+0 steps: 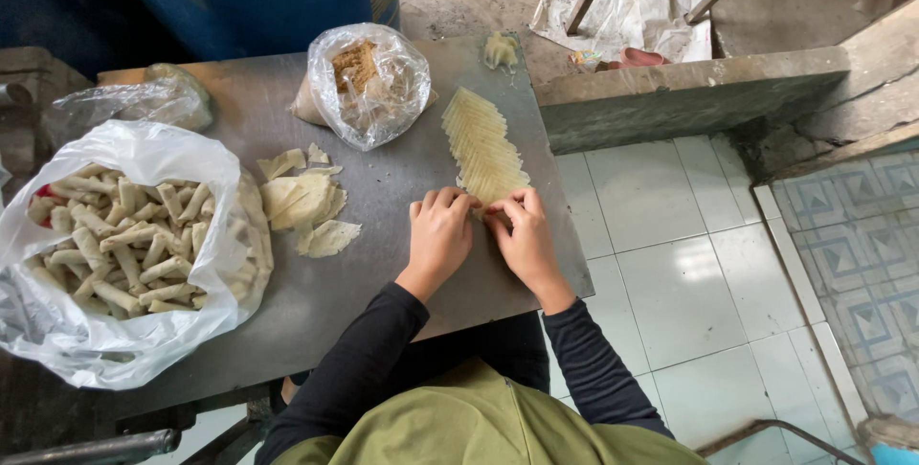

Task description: The person takes pieces of soft white dough from a metal table, tears and flattens them by hand into thin slices, and arranges the slices in a fanned stack on the table. A bag of cylindrical dough pieces and a bag of brown powder sit beside the work area.

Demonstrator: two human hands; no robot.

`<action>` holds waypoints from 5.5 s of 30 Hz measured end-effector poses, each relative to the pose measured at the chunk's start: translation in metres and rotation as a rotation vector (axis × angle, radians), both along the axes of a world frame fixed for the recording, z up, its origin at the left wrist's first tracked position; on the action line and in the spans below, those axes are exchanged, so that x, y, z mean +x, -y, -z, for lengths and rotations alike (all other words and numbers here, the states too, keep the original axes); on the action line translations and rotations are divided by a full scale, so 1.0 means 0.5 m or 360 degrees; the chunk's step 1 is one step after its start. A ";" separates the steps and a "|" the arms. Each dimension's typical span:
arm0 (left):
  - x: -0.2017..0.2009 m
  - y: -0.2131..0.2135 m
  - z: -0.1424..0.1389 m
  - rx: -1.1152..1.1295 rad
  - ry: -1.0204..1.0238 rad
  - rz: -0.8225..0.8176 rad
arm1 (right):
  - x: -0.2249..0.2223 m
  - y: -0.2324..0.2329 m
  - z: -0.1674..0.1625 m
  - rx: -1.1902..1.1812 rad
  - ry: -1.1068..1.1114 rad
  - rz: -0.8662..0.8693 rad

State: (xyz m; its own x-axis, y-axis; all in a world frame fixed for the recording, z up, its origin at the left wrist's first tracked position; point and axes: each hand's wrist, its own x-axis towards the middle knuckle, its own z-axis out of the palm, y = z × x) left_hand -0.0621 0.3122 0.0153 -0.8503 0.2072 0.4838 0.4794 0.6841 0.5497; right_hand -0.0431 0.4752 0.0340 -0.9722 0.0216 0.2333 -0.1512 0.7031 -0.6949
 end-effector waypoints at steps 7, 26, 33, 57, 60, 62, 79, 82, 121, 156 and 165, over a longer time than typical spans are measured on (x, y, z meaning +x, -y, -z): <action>-0.002 -0.004 -0.013 -0.0033 -0.0007 -0.0013 | 0.002 -0.008 0.005 0.0060 -0.0132 -0.0104; 0.023 0.029 -0.034 0.0034 -0.0043 0.0101 | -0.056 -0.026 -0.074 -0.0487 -0.0415 0.0270; 0.044 0.210 -0.070 0.1009 0.0610 -0.0360 | -0.026 0.225 -0.070 0.0145 -0.0393 -0.0450; 0.032 0.270 0.001 -0.0031 0.0184 -0.0391 | 0.008 0.250 -0.009 0.2041 -0.1099 -0.0229; 0.031 0.272 -0.001 -0.0026 0.0148 -0.0370 | 0.064 0.260 -0.016 0.2966 -0.1156 -0.0270; 0.034 0.275 -0.004 -0.0026 0.0132 -0.0353 | 0.064 0.256 -0.031 0.3213 -0.1294 -0.0391; -0.175 0.284 -0.050 0.1780 0.0466 -0.0379 | -0.308 0.387 -0.237 0.0466 -0.0586 -0.0843; -0.214 0.279 -0.024 0.1900 0.0658 -0.0331 | -0.357 0.406 -0.206 0.0459 -0.0494 -0.0710; 0.147 0.184 -0.016 -0.0008 0.0164 -0.0537 | -0.331 0.239 -0.144 -0.1645 0.0136 -0.0182; 0.225 0.204 -0.026 0.1139 0.0774 -0.0411 | 0.178 0.081 -0.019 -0.0553 -0.0201 -0.0847; 0.213 0.210 -0.024 0.0979 0.0598 -0.0369 | 0.162 0.030 -0.022 -0.0568 -0.0154 -0.0764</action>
State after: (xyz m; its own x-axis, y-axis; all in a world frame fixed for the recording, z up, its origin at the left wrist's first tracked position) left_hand 0.0446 0.2074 0.0276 -0.9697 -0.2108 0.1231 0.0653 0.2619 0.9629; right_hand 0.0378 0.4604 0.0451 -0.8675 -0.3209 0.3801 -0.4678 0.2665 -0.8427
